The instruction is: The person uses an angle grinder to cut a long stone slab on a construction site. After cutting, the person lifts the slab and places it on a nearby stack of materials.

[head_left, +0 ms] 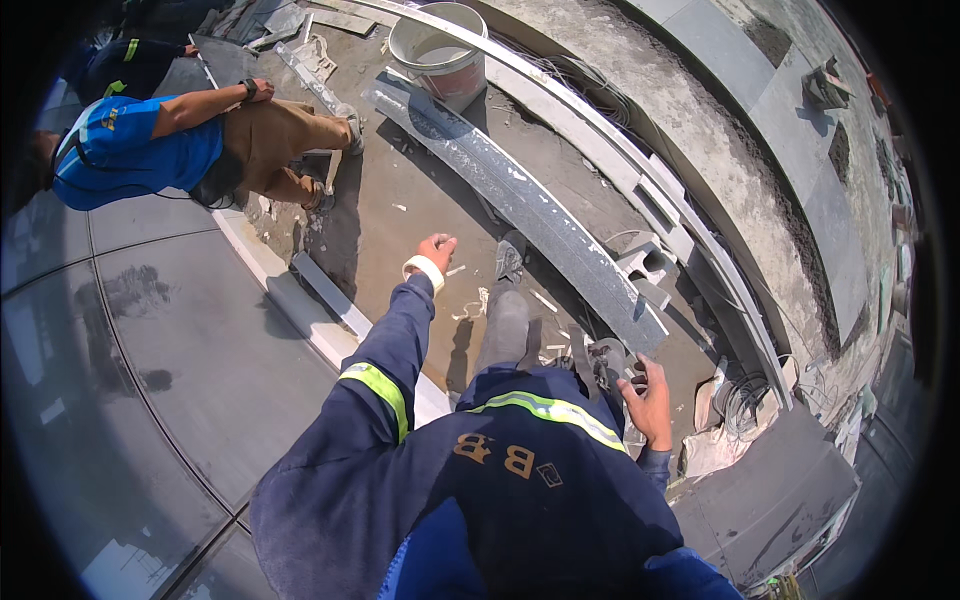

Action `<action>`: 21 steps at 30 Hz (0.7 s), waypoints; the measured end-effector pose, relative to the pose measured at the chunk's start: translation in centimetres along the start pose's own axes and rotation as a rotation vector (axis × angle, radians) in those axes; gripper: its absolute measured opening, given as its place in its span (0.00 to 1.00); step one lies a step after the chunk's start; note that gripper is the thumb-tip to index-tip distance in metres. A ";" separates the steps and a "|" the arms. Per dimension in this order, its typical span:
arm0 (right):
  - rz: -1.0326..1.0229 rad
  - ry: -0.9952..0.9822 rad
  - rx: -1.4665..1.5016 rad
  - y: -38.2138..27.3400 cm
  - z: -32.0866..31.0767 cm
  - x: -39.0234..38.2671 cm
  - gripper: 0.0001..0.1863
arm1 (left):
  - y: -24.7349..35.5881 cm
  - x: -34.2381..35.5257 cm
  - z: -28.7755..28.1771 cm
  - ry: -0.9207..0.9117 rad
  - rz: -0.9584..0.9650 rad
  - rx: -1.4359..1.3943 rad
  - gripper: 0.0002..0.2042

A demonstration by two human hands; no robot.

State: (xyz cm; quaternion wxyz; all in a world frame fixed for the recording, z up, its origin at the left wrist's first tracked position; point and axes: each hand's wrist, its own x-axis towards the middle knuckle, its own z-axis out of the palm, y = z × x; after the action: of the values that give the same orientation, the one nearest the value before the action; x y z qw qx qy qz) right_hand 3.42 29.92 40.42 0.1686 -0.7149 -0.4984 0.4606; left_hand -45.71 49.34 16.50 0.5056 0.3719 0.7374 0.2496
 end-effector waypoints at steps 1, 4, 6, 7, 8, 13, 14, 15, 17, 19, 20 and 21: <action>0.080 0.025 -0.011 -1.7 0.6 0.4 0.34 | 3.6 1.8 -0.6 -0.022 0.048 -0.031 0.18; 0.136 0.111 -0.067 -4.9 1.0 1.4 0.35 | 10.3 5.2 -1.5 -0.058 0.139 -0.066 0.20; 0.227 0.161 -0.198 -5.5 0.5 2.1 0.34 | 10.9 6.2 -1.1 -0.057 0.059 -0.074 0.18; 0.277 0.169 -0.199 -5.5 0.2 2.4 0.34 | 10.1 6.3 -0.9 -0.056 0.045 -0.084 0.17; 0.280 0.167 -0.167 -5.4 0.1 2.6 0.33 | 8.6 5.9 -0.8 -0.068 -0.036 -0.044 0.19; 0.251 0.167 0.018 -2.1 2.0 4.7 0.33 | 0.4 1.6 -0.6 -0.084 -0.334 0.073 0.20; 0.237 0.160 0.071 -0.8 2.8 5.7 0.33 | -0.9 0.6 -0.7 -0.098 -0.399 0.082 0.20; 0.251 0.130 0.199 0.8 3.9 6.8 0.33 | -2.0 0.0 -0.7 -0.090 -0.411 0.095 0.21; 0.298 0.090 0.341 4.3 7.4 10.1 0.32 | -3.7 -0.7 -0.5 -0.065 -0.437 0.097 0.21; 0.392 0.032 0.413 7.8 11.4 13.1 0.33 | -4.9 0.2 0.0 -0.070 -0.475 0.097 0.21; 0.421 0.014 0.396 9.3 13.4 14.6 0.34 | -5.4 1.3 0.5 -0.063 -0.469 0.104 0.22; 0.413 0.002 0.413 10.7 15.2 16.0 0.36 | -5.8 2.7 1.0 -0.088 -0.473 0.123 0.25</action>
State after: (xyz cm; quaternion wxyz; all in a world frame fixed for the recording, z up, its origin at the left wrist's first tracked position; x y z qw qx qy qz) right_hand -1.96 35.77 17.20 0.2137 -0.7522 -0.2378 0.5762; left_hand -47.09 48.01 10.29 0.5582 0.2293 0.7950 0.0625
